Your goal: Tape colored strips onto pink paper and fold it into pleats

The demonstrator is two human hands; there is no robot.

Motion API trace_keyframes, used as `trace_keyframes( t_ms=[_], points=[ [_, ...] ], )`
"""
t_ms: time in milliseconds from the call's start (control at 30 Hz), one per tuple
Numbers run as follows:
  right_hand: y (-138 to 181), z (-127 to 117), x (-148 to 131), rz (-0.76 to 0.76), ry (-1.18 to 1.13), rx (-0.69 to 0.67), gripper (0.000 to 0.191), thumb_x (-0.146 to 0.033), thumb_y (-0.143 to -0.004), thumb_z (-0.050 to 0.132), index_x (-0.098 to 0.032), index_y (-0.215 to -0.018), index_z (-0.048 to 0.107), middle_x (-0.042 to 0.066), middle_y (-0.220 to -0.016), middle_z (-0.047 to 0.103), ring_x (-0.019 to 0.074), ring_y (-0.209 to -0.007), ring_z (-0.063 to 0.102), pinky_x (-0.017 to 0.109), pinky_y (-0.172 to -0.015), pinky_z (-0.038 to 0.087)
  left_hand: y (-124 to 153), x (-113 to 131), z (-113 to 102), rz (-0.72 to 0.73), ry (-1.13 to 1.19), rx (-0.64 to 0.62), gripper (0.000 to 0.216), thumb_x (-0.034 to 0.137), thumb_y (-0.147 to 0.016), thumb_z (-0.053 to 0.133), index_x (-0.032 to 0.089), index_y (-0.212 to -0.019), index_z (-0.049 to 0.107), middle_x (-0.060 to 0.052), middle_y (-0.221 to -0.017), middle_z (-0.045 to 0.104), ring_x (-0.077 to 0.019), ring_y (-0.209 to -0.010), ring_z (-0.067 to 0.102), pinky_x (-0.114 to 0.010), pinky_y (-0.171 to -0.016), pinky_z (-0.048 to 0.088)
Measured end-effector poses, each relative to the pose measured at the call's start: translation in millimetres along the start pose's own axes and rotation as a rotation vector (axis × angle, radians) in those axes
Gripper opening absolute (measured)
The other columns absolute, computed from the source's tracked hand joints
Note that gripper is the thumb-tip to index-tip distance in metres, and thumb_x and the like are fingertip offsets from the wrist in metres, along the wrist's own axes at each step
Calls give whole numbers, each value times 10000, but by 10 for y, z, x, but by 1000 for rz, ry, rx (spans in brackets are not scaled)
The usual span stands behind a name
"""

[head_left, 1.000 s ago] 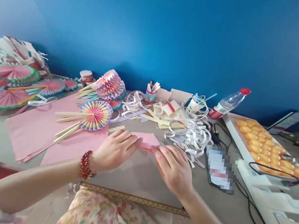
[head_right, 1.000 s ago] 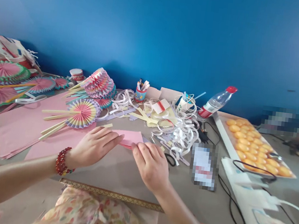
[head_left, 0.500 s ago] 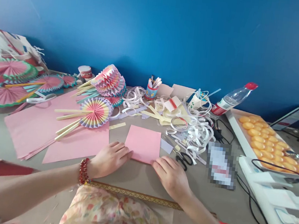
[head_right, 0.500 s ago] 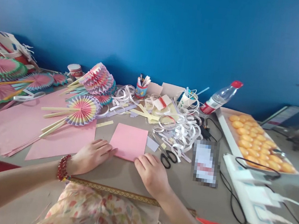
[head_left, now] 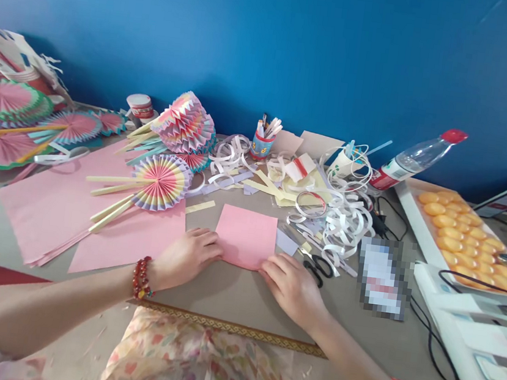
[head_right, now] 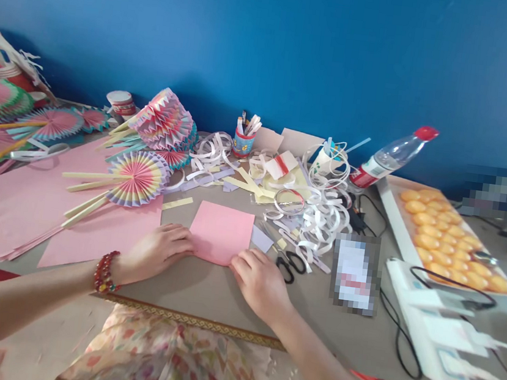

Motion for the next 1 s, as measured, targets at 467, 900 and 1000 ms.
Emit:
trace_keyframes(
  t_ms=[467, 900, 1000],
  points=[
    [-183, -6, 64, 90, -279, -83, 194, -284, -971, 500, -207, -851, 631, 44, -840, 647, 180, -806, 604, 272, -677, 424, -131, -151, -105, -110, 300, -41, 193, 277, -969, 500, 195, -851, 630, -22, -873, 632, -175, -833, 593, -286, -750, 429],
    [-315, -12, 142, 181, -343, -137, 84, -197, -914, 546, -217, -866, 612, 16, -876, 667, 149, -764, 609, 240, -639, 403, -229, -234, -114, -134, 363, -105, 201, 271, -948, 524, 186, -805, 636, -17, -820, 645, -158, -767, 598, -258, -695, 420],
    [-328, -19, 148, 186, -356, -139, 79, -184, -907, 547, -218, -869, 608, 13, -872, 669, 149, -773, 610, 237, -647, 405, -236, -252, -102, -132, 353, -110, 181, 261, -941, 532, 189, -812, 637, -11, -823, 652, -158, -765, 604, -260, -703, 423]
  ],
)
Point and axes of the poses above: each hand's wrist, its own y-axis away from the middle knuckle, its own z-axis out of the palm, x = y × z, the point moved 3 cm from there along -y, towards the middle knuckle
